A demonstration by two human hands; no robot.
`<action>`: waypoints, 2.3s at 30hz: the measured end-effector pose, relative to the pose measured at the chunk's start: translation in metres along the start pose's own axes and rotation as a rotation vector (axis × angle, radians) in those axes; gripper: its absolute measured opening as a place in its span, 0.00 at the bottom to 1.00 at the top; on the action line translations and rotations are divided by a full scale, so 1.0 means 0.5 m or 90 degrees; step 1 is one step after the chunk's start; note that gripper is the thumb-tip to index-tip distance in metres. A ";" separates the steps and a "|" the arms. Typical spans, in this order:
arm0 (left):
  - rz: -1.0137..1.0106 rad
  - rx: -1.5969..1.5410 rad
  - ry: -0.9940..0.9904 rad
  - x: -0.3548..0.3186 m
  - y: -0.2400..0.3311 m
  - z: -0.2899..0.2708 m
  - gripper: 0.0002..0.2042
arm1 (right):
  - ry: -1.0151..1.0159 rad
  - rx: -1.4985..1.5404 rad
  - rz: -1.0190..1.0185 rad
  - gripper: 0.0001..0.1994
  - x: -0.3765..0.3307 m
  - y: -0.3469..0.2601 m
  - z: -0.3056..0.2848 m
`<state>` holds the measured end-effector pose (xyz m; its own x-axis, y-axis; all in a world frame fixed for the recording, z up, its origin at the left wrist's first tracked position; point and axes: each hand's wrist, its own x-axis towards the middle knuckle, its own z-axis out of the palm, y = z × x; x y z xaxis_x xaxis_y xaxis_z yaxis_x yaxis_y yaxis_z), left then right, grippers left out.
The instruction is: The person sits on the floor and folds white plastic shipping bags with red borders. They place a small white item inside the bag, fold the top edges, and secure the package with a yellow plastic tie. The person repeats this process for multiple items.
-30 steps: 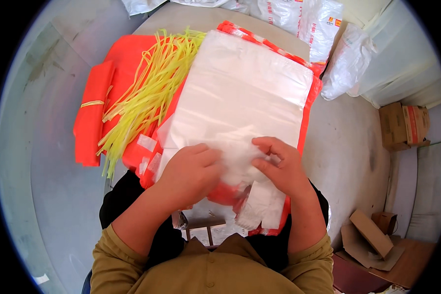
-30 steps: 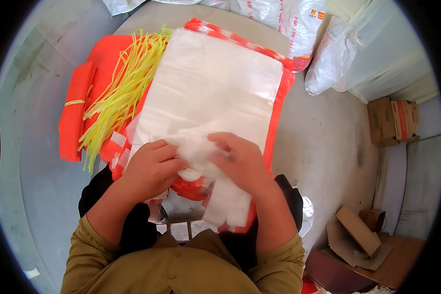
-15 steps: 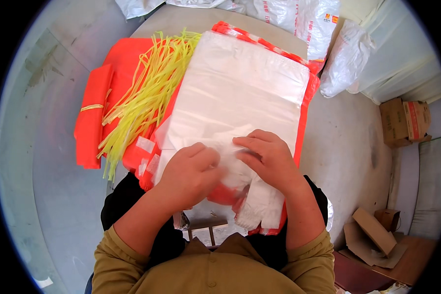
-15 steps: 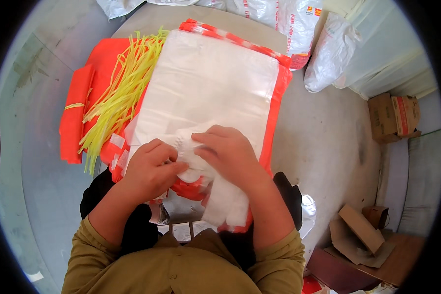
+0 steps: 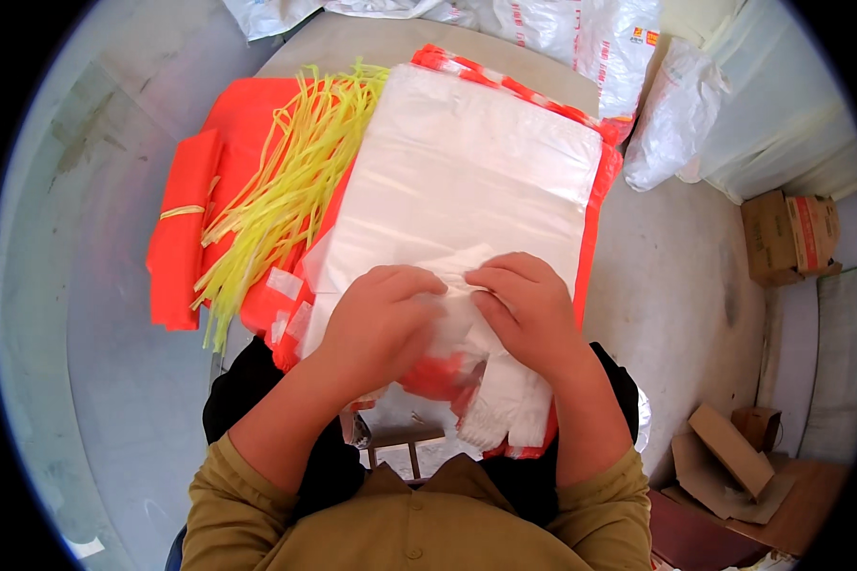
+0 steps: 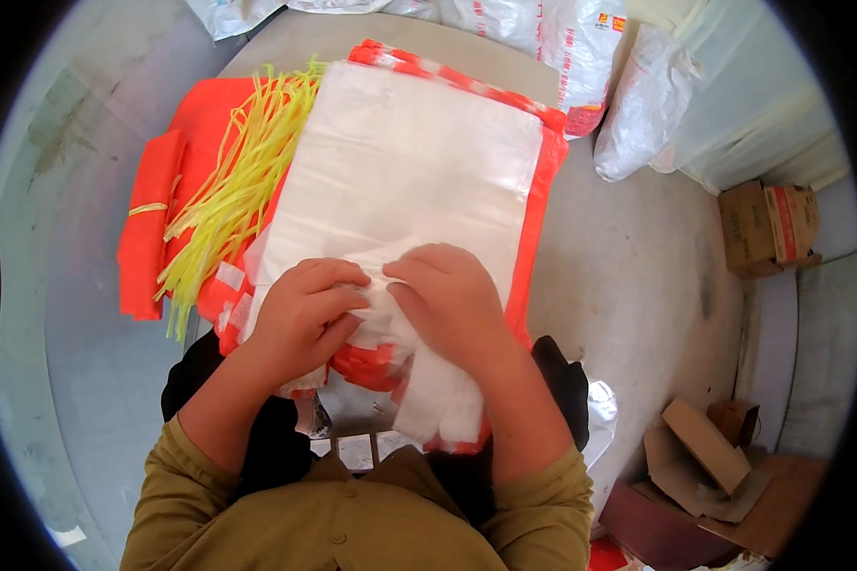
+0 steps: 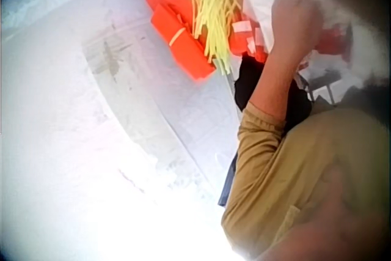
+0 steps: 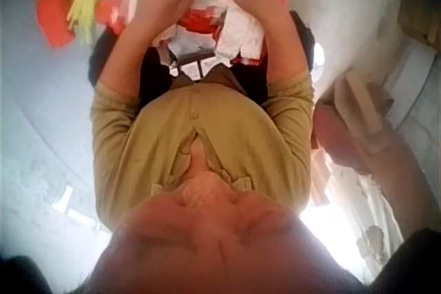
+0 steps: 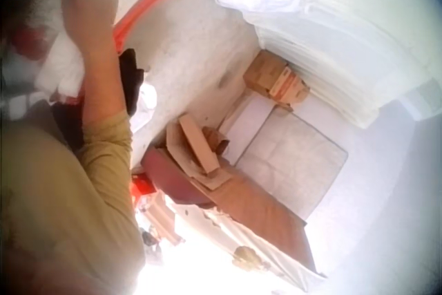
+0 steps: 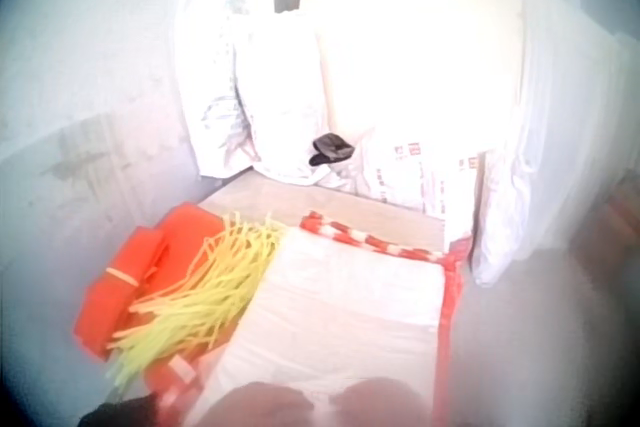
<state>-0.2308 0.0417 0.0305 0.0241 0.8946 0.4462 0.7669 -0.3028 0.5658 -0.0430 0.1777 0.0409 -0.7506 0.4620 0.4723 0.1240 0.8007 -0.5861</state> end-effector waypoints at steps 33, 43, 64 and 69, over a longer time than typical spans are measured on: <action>0.009 0.195 -0.053 0.002 -0.024 -0.055 0.17 | -0.074 -0.163 -0.048 0.13 -0.039 -0.039 -0.015; -0.305 -0.261 -0.113 -0.020 -0.024 -0.140 0.13 | -0.148 0.054 0.130 0.05 -0.046 -0.038 -0.091; -0.477 -0.058 0.052 0.038 -0.069 -0.066 0.12 | -0.102 0.190 0.493 0.31 -0.030 0.060 -0.113; -0.495 -0.042 0.047 0.051 -0.064 -0.067 0.12 | -0.056 0.190 0.528 0.28 -0.059 0.069 -0.119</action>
<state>-0.2763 0.0631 0.0470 -0.5488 0.8344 -0.0507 0.5063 0.3800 0.7741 0.0220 0.2147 0.0460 -0.5433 0.8085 -0.2260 0.4856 0.0831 -0.8702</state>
